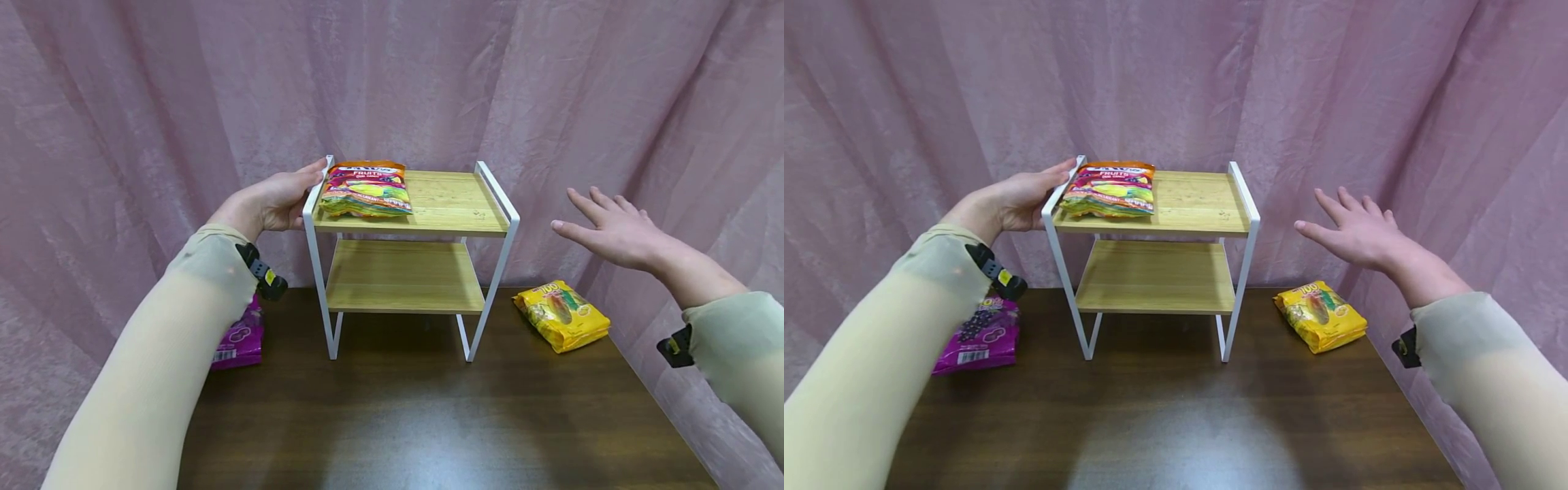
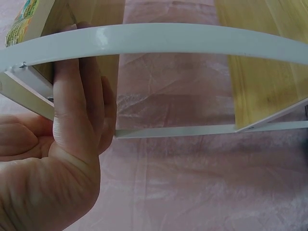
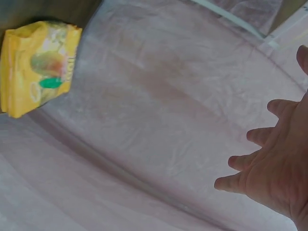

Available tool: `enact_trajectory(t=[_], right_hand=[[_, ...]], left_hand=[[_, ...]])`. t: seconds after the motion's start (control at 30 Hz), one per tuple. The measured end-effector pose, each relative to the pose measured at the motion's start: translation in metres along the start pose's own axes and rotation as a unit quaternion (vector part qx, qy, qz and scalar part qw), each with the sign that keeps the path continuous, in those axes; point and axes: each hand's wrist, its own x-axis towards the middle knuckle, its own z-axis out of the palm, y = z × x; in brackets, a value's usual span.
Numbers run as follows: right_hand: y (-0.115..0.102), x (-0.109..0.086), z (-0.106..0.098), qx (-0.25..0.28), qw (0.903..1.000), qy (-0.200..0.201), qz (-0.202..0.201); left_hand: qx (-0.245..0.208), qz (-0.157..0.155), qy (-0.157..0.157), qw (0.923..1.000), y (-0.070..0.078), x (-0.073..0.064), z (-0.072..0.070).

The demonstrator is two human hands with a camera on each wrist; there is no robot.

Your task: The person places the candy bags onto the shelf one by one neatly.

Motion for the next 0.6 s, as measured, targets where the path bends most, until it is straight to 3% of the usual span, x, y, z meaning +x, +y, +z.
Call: enact_trajectory(t=[0.6], right_hand=[[0.032,0.012,0.052,0.002,0.9993,-0.017,0.033]], left_hand=[[-0.001,0.001,-0.002,1.0,0.0,0.0,0.0]])
